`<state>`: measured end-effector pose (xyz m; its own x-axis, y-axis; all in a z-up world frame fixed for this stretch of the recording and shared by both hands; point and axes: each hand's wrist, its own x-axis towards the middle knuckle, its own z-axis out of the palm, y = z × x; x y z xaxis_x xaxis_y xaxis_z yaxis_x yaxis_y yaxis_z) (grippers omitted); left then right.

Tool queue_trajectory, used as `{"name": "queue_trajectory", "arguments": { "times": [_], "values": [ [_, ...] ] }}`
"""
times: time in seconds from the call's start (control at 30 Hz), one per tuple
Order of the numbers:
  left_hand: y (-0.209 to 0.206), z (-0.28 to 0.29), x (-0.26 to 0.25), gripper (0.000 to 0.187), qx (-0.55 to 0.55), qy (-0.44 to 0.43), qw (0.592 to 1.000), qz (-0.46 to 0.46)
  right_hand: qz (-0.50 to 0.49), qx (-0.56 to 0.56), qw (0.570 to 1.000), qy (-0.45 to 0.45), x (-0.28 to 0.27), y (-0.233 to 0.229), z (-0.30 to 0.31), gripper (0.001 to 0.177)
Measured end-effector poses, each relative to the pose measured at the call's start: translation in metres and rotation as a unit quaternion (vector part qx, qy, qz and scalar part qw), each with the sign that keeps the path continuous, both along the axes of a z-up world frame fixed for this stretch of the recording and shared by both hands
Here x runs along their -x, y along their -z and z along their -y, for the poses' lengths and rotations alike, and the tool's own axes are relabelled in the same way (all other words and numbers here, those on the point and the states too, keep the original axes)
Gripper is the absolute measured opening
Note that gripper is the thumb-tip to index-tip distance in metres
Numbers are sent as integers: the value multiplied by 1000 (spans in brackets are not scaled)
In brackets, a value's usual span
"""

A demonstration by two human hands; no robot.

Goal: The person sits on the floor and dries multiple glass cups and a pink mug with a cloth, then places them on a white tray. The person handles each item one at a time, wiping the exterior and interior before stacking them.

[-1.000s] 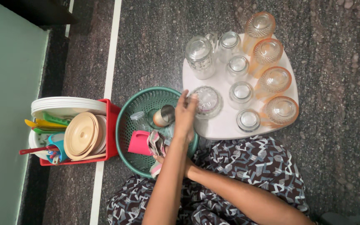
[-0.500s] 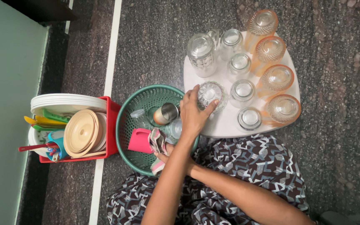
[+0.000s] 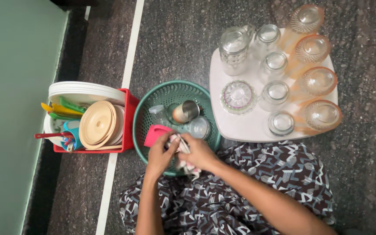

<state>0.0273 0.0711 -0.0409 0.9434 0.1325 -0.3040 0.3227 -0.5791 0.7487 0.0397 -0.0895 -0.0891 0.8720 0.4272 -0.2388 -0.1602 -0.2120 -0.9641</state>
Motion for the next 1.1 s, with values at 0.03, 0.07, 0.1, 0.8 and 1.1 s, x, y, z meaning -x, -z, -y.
{"name": "queue_trajectory", "arguments": {
  "times": [0.03,0.07,0.1,0.8,1.1],
  "values": [
    [15,-2,8,43,83,-42,996,4,-13,-81,996,33,-4,-4,0,58],
    [29,-6,14,41,165,-85,983,7,-25,-161,984,67,-5,-6,1,65],
    [41,-9,20,39,263,-150,953,1,24,-170,984,54,-4,-8,2,70],
    [176,56,6,31,-83,43,955,281,152,-121,954,227,-20,-27,27,41],
    [137,-2,2,21,449,-231,863,25,86,-123,960,236,-28,-30,26,42]
  ]
}}
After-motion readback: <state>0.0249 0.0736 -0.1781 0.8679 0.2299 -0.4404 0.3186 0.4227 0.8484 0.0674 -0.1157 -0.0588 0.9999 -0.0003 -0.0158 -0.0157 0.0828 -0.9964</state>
